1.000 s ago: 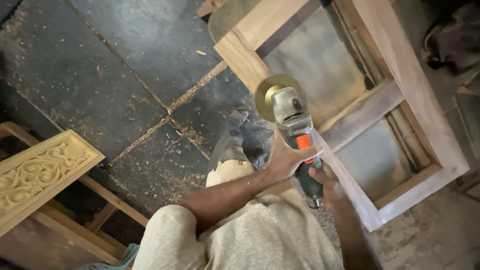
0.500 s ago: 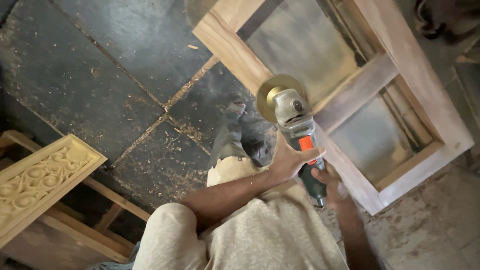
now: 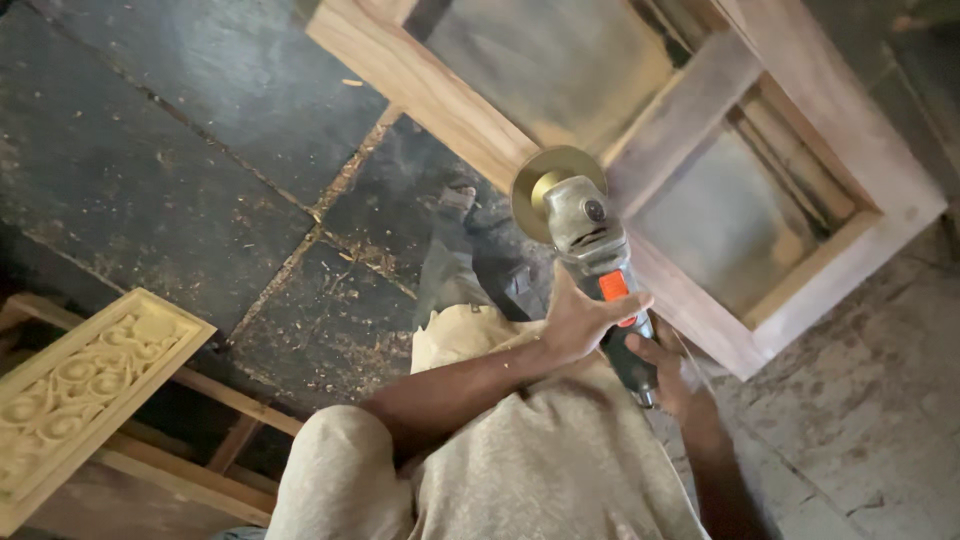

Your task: The person uses an angle grinder with a sanding disc to smooth the edges and surfaces of a wooden frame. They move the tool along the frame's perimeter, generating wood dust as they work.

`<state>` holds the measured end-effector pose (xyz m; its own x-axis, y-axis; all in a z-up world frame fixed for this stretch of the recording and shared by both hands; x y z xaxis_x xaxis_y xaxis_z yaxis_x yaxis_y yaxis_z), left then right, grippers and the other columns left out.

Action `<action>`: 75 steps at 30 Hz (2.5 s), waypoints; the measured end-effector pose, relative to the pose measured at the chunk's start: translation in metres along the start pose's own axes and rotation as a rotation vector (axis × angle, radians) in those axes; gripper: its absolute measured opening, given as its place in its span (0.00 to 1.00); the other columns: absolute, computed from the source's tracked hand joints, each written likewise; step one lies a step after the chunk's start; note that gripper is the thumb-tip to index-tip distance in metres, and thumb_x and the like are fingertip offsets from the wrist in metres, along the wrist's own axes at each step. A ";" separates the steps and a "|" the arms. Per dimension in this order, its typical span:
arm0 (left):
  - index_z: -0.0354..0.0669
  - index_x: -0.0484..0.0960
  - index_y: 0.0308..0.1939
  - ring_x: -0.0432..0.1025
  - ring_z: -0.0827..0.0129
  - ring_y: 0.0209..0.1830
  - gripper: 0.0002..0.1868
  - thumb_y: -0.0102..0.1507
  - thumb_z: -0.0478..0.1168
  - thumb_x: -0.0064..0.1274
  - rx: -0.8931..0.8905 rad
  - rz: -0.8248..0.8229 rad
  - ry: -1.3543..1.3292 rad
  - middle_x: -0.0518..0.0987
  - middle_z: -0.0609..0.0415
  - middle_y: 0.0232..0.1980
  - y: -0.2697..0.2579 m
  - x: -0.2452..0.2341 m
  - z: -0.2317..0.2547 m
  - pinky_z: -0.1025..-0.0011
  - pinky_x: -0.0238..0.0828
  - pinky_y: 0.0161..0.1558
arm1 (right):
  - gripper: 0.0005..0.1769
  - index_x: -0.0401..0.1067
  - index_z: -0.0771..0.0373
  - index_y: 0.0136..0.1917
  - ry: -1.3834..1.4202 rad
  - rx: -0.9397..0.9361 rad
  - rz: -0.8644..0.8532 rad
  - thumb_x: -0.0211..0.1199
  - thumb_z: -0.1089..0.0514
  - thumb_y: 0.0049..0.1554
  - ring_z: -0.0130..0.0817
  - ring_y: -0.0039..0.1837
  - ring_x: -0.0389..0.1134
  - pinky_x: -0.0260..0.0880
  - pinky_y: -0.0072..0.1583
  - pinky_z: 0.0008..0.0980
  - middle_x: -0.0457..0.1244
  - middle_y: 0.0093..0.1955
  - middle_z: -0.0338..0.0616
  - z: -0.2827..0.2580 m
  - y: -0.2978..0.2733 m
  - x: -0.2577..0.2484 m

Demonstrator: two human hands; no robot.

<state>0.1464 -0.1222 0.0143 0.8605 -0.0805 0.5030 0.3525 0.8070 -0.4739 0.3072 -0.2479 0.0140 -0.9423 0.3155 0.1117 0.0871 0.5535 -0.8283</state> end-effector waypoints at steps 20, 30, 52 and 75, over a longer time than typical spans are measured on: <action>0.36 0.69 0.58 0.73 0.69 0.46 0.32 0.57 0.42 0.70 -0.057 -0.160 -0.068 0.75 0.52 0.48 -0.038 0.060 -0.041 0.67 0.75 0.50 | 0.37 0.61 0.65 0.73 0.046 0.046 0.113 0.66 0.52 0.54 0.31 0.52 0.68 0.71 0.50 0.33 0.65 0.55 0.42 0.056 -0.058 -0.073; 0.36 0.66 0.61 0.74 0.68 0.48 0.36 0.57 0.44 0.69 -0.108 -0.153 0.023 0.75 0.50 0.51 -0.058 0.075 -0.068 0.67 0.76 0.52 | 0.39 0.60 0.66 0.76 0.083 0.044 0.109 0.65 0.53 0.55 0.28 0.56 0.65 0.68 0.55 0.31 0.64 0.60 0.40 0.073 -0.072 -0.090; 0.37 0.73 0.51 0.74 0.70 0.40 0.23 0.57 0.33 0.69 -0.195 -0.325 -0.045 0.76 0.54 0.43 -0.086 0.145 -0.121 0.69 0.76 0.43 | 0.43 0.61 0.68 0.76 0.188 0.057 0.244 0.67 0.50 0.52 0.33 0.62 0.64 0.65 0.62 0.33 0.64 0.65 0.44 0.111 -0.127 -0.132; 0.38 0.74 0.57 0.76 0.67 0.50 0.34 0.53 0.49 0.69 -0.343 -0.788 0.383 0.79 0.53 0.50 -0.101 0.190 -0.167 0.66 0.78 0.54 | 0.34 0.60 0.67 0.72 0.745 -0.343 0.401 0.60 0.43 0.62 0.42 0.53 0.71 0.75 0.55 0.41 0.65 0.58 0.52 0.187 -0.150 -0.088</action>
<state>0.3356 -0.3163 0.0369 0.3687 -0.7663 0.5262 0.9213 0.2262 -0.3162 0.3167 -0.5028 0.0261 -0.3787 0.8837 0.2750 0.5663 0.4563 -0.6864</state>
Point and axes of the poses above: each hand's wrist, its own y-axis towards the middle knuckle, its own x-axis out of the palm, z = x × y, the point moved 4 cm from there along y, towards the middle knuckle
